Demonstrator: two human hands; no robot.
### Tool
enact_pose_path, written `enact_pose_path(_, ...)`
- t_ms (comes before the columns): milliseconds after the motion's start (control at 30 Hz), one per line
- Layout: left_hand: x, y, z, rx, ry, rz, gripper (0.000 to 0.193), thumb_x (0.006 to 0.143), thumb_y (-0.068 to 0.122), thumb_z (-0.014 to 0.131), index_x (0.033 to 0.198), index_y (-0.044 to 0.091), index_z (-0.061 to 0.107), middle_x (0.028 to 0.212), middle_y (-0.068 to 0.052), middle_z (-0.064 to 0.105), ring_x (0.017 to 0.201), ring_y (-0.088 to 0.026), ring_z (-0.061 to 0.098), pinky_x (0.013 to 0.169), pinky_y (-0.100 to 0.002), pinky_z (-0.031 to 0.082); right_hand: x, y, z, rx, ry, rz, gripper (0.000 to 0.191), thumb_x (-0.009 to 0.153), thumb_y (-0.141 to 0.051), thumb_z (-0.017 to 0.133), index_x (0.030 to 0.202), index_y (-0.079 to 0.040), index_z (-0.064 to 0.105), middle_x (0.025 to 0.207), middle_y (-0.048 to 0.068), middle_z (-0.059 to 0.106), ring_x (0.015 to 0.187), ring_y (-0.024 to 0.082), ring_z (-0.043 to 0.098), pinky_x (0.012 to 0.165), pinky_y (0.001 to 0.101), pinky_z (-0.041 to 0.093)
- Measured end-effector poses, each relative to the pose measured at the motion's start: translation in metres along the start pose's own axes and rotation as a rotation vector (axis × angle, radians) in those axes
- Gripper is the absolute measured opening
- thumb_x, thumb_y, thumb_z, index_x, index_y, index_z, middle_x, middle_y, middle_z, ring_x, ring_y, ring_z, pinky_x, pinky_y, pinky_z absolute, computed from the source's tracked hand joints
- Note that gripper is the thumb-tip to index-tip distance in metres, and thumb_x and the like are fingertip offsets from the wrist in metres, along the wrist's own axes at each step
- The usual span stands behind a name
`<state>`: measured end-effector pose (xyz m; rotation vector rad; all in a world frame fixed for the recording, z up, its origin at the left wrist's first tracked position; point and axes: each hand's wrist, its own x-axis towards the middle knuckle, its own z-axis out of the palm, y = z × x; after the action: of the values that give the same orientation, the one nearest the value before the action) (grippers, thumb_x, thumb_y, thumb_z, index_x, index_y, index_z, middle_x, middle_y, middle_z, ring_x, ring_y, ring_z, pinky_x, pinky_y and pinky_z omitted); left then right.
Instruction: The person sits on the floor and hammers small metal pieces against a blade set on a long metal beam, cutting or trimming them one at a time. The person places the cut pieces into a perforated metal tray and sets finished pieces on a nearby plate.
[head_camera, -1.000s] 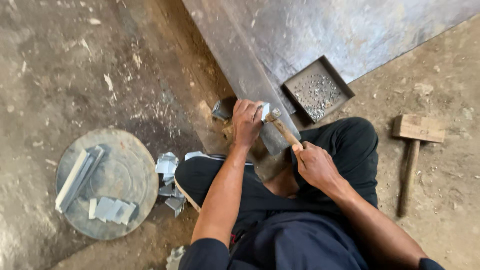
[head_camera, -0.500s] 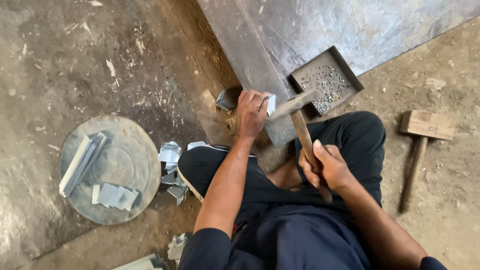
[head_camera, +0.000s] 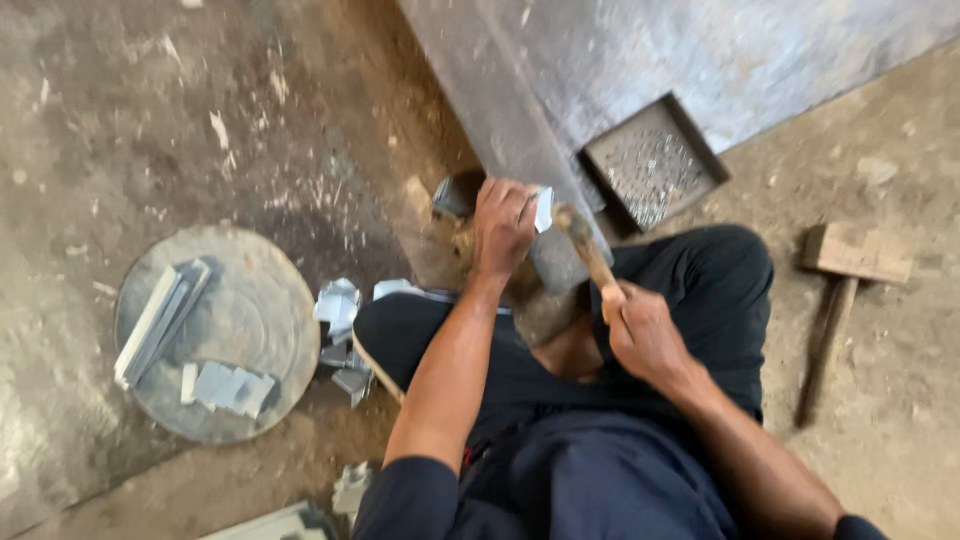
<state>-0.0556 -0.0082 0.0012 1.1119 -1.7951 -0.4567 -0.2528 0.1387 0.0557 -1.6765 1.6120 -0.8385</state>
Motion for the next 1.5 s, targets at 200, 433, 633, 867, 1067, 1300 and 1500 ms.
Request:
enact_pose_path(200, -0.002, -0.005, 0.004, 0.008, 0.014, 0.063, 0.015, 0.085, 0.004, 0.072, 0.099, 0.007, 0.074, 0.092, -0.01, 0.064, 0.093, -0.032, 0.06, 0.087, -0.043, 0.049, 0.005, -0.004, 0.007, 0.022, -0.081, 0.088, 0.04, 0.104, -0.019, 0.048, 0.073, 0.004, 0.057, 0.064, 0.017, 0.056, 0.05, 0.031, 0.051, 0.052, 0.0428, 0.042)
enact_pose_path(433, -0.004, -0.009, 0.006, 0.031, 0.003, 0.068, 0.015, 0.084, 0.003, 0.072, 0.098, 0.007, 0.074, 0.091, -0.009, 0.064, 0.092, -0.032, 0.061, 0.086, -0.043, 0.05, 0.004, -0.009, 0.004, 0.039, -0.12, 0.174, 0.044, 0.108, -0.019, 0.047, 0.072, 0.004, 0.055, 0.06, 0.017, 0.054, 0.051, 0.03, 0.048, 0.053, 0.0423, 0.041)
enact_pose_path(633, -0.005, -0.009, 0.005, 0.009, -0.022, -0.014, 0.015, 0.086, 0.004, 0.073, 0.1, 0.007, 0.074, 0.092, -0.01, 0.063, 0.093, -0.033, 0.061, 0.085, -0.042, 0.05, 0.004, -0.002, 0.008, -0.022, -0.053, -0.003, 0.042, 0.109, -0.02, 0.046, 0.075, 0.003, 0.056, 0.067, 0.015, 0.056, 0.053, 0.027, 0.052, 0.054, 0.0389, 0.041)
enact_pose_path(867, -0.002, -0.009, 0.005, -0.004, 0.033, 0.041, 0.013, 0.086, 0.003, 0.071, 0.099, 0.007, 0.072, 0.095, -0.009, 0.065, 0.094, -0.032, 0.061, 0.087, -0.043, 0.05, 0.0, 0.003, 0.002, 0.937, -0.35, 0.436, 0.054, 0.112, -0.036, 0.045, 0.074, 0.0, 0.061, 0.056, 0.006, 0.056, 0.045, 0.013, 0.05, 0.04, 0.0309, 0.039)
enact_pose_path(1067, -0.005, -0.007, 0.002, 0.023, 0.008, 0.055, 0.01, 0.088, 0.005, 0.072, 0.098, 0.007, 0.071, 0.093, -0.01, 0.063, 0.093, -0.032, 0.06, 0.087, -0.044, 0.049, -0.009, -0.009, 0.004, 0.398, -0.077, 0.323, 0.043, 0.107, -0.026, 0.043, 0.073, -0.004, 0.058, 0.056, 0.001, 0.05, 0.05, 0.008, 0.044, 0.046, 0.0276, 0.038)
enact_pose_path(1300, 0.001, -0.002, 0.0, 0.024, -0.017, 0.046, 0.012, 0.086, 0.005, 0.073, 0.097, 0.007, 0.07, 0.092, -0.011, 0.063, 0.094, -0.033, 0.06, 0.087, -0.045, 0.049, 0.005, -0.018, 0.015, 0.066, -0.119, 0.281, 0.04, 0.112, -0.021, 0.052, 0.079, 0.002, 0.058, 0.066, 0.011, 0.044, 0.062, 0.013, 0.041, 0.05, 0.0347, 0.04)
enact_pose_path(1500, -0.003, -0.006, 0.001, 0.01, -0.009, 0.041, 0.015, 0.084, 0.002, 0.073, 0.098, 0.006, 0.069, 0.093, -0.011, 0.063, 0.093, -0.034, 0.06, 0.085, -0.043, 0.049, -0.025, -0.003, 0.02, 0.073, -0.009, -0.171, 0.026, 0.108, -0.017, 0.051, 0.09, -0.001, 0.061, 0.071, 0.011, 0.055, 0.061, 0.025, 0.055, 0.056, 0.0361, 0.044)
